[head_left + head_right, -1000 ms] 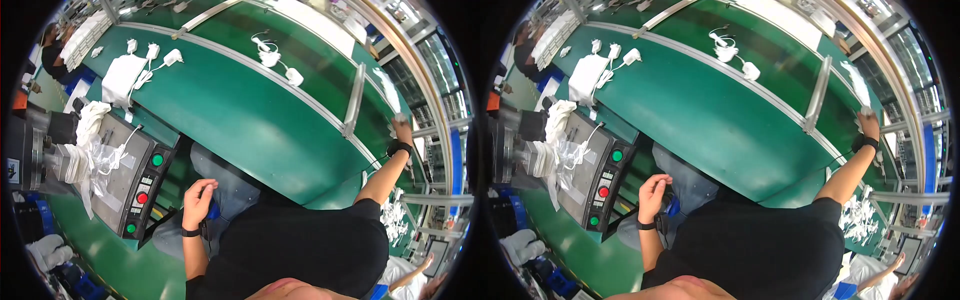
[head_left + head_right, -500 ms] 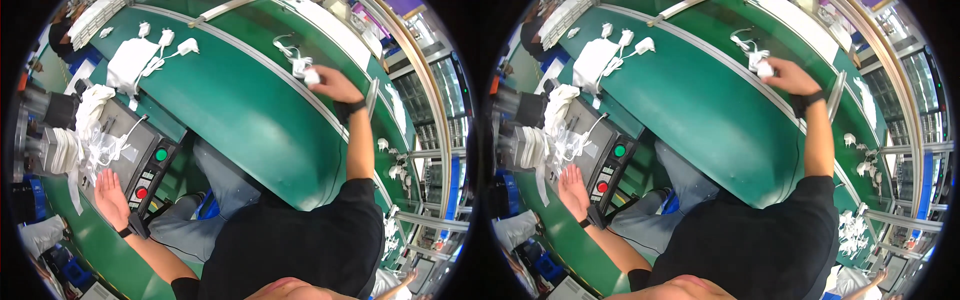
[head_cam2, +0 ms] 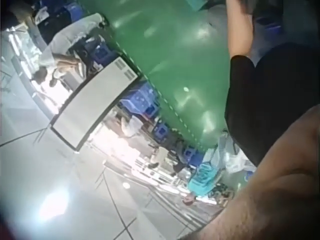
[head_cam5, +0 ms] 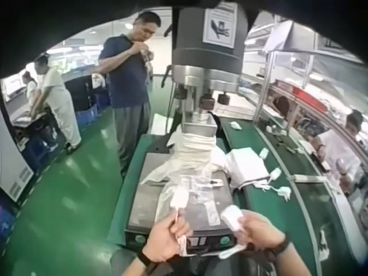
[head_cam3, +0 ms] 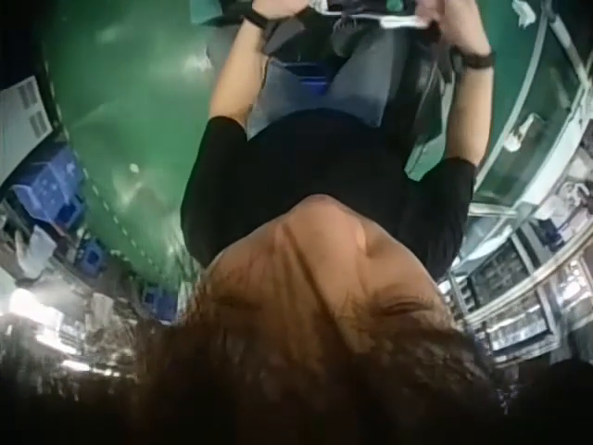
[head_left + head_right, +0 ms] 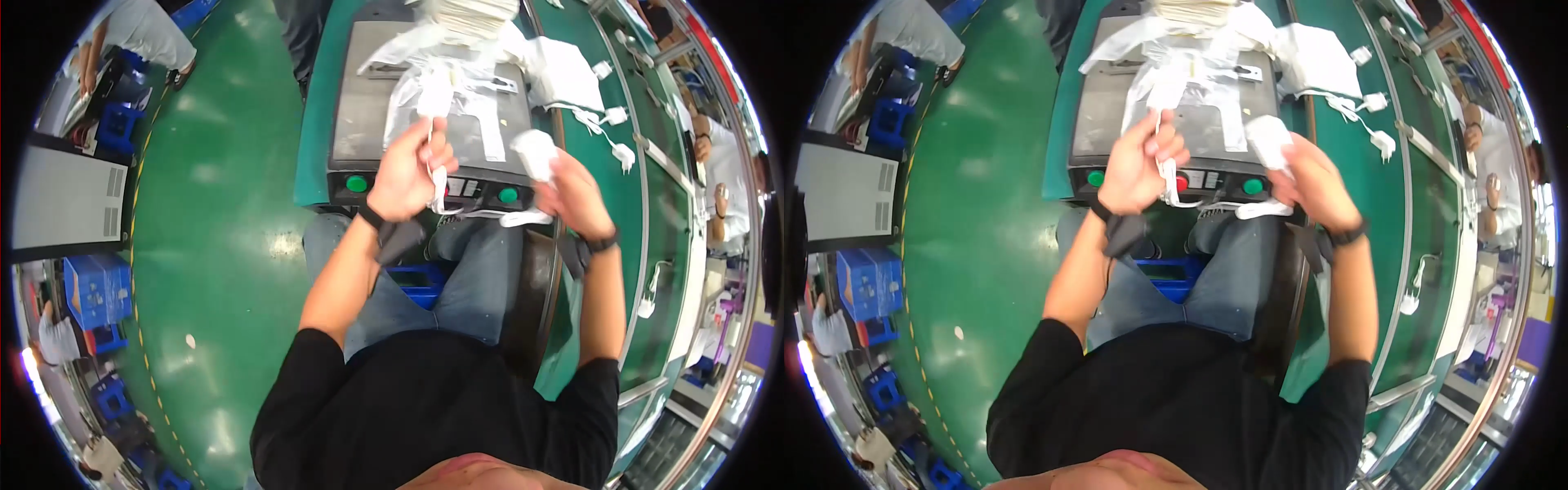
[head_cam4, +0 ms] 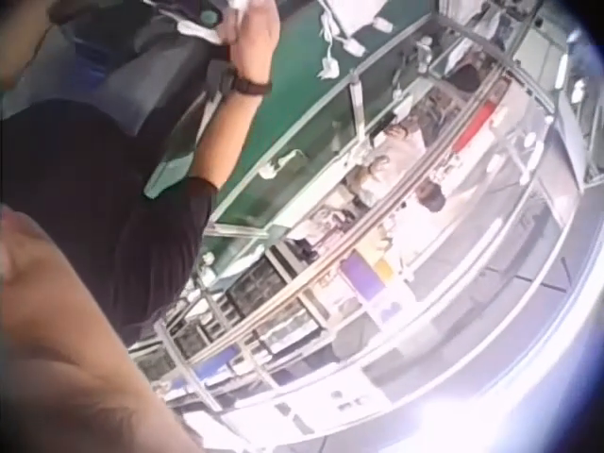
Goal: The person picks up chargers from a conveyor belt, wipes them with a cloth, and places them into plastic bags on a machine to be sealed.
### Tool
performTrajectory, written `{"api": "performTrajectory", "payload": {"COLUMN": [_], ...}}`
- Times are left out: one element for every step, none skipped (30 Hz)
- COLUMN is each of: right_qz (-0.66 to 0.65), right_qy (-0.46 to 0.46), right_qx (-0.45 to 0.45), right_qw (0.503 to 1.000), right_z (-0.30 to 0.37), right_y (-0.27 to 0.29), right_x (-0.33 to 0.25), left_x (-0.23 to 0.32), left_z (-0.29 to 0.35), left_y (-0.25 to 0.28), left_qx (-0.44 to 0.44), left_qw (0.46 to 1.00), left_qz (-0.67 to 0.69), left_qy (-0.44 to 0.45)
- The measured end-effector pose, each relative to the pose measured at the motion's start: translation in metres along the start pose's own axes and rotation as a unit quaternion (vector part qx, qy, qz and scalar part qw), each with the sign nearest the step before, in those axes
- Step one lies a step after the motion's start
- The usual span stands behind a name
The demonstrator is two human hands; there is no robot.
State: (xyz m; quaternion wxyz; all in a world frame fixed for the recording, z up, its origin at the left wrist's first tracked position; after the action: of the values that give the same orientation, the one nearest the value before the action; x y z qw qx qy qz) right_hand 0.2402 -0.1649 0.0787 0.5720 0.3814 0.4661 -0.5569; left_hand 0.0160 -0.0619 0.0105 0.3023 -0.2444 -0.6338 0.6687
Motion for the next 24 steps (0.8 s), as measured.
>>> {"api": "performTrajectory", "payload": {"right_qz": [0.073,0.148,0.253,0.351,0.355,0.408,0.455,0.500,0.501,0.564,0.624,0.680,0.681,0.704,0.725,0.744,0.745,0.743,0.740,0.737,0.735,0.698,0.655,0.607], "right_qy": [0.015,0.032,0.040,0.047,0.047,0.098,0.147,0.195,0.194,0.208,0.220,0.232,0.232,0.181,0.132,0.081,0.081,0.074,0.068,0.061,0.060,0.085,0.111,0.136], "right_qx": [0.026,0.061,0.116,0.166,0.164,0.209,0.250,0.291,0.293,0.296,0.298,0.295,0.294,0.293,0.288,0.284,0.283,0.272,0.262,0.255,0.259,0.212,0.165,0.118], "right_qw": [0.997,0.987,0.960,0.920,0.919,0.884,0.842,0.792,0.791,0.742,0.688,0.630,0.629,0.621,0.611,0.599,0.599,0.607,0.615,0.623,0.623,0.679,0.729,0.774], "right_z": [-0.040,-0.070,-0.095,-0.116,-0.133,-0.145,-0.157,-0.162,-0.168,-0.173,-0.176,-0.177,-0.177,-0.179,-0.177,-0.176,-0.174,-0.172,-0.170,-0.168,-0.166,-0.166,-0.165,-0.160], "right_y": [-0.015,-0.029,-0.033,-0.038,-0.044,-0.049,-0.055,-0.058,-0.057,-0.059,-0.061,-0.069,-0.076,-0.083,-0.093,-0.097,-0.099,-0.100,-0.100,-0.098,-0.090,-0.080,-0.068,-0.058], "right_x": [0.003,0.001,-0.003,-0.007,-0.006,-0.011,-0.013,-0.016,-0.013,-0.012,-0.012,-0.015,-0.016,-0.013,-0.015,-0.015,-0.017,-0.019,-0.020,-0.022,-0.024,-0.023,-0.023,-0.020], "left_x": [0.003,0.004,0.005,0.007,0.010,0.013,0.014,0.015,0.016,0.018,0.020,0.023,0.027,0.031,0.035,0.038,0.041,0.042,0.044,0.046,0.047,0.048,0.050,0.052], "left_z": [0.020,0.038,0.054,0.069,0.082,0.093,0.104,0.114,0.121,0.128,0.134,0.139,0.143,0.144,0.145,0.146,0.146,0.146,0.144,0.140,0.135,0.131,0.126,0.121], "left_y": [0.001,-0.001,-0.002,0.003,0.011,0.019,0.028,0.036,0.045,0.053,0.063,0.070,0.076,0.081,0.083,0.085,0.086,0.086,0.086,0.085,0.083,0.084,0.084,0.084], "left_qx": [0.000,-0.025,-0.050,-0.051,-0.045,-0.039,-0.038,-0.020,-0.001,-0.001,0.014,0.031,0.047,0.047,0.055,0.064,0.072,0.072,0.060,0.046,0.031,0.028,0.032,0.035], "left_qw": [1.000,0.998,0.995,0.995,0.991,0.986,0.986,0.983,0.979,0.979,0.977,0.974,0.971,0.971,0.967,0.963,0.958,0.958,0.948,0.936,0.923,0.923,0.908,0.891], "left_qz": [0.001,-0.019,-0.039,-0.037,-0.062,-0.087,-0.086,-0.102,-0.119,-0.118,-0.124,-0.129,-0.133,-0.132,-0.143,-0.154,-0.165,-0.165,-0.206,-0.248,-0.290,-0.293,-0.321,-0.348], "left_qy": [-0.013,-0.046,-0.077,-0.082,-0.110,-0.136,-0.138,-0.153,-0.165,-0.165,-0.173,-0.182,-0.192,-0.192,-0.203,-0.214,-0.224,-0.223,-0.235,-0.244,-0.252,-0.248,-0.269,-0.289]}}
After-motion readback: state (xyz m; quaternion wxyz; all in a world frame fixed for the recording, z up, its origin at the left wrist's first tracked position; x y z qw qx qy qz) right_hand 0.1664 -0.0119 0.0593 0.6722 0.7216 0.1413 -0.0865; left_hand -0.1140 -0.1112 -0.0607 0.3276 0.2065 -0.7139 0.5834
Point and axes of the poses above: each hand's wrist, its own z-axis away from the middle knuckle, its own y-axis out of the back of the hand, x = y × z, the point moved 4 cm from there along -z, towards the middle knuckle, and after that the axes turned 12 degrees about z, right-handed, at the moved point
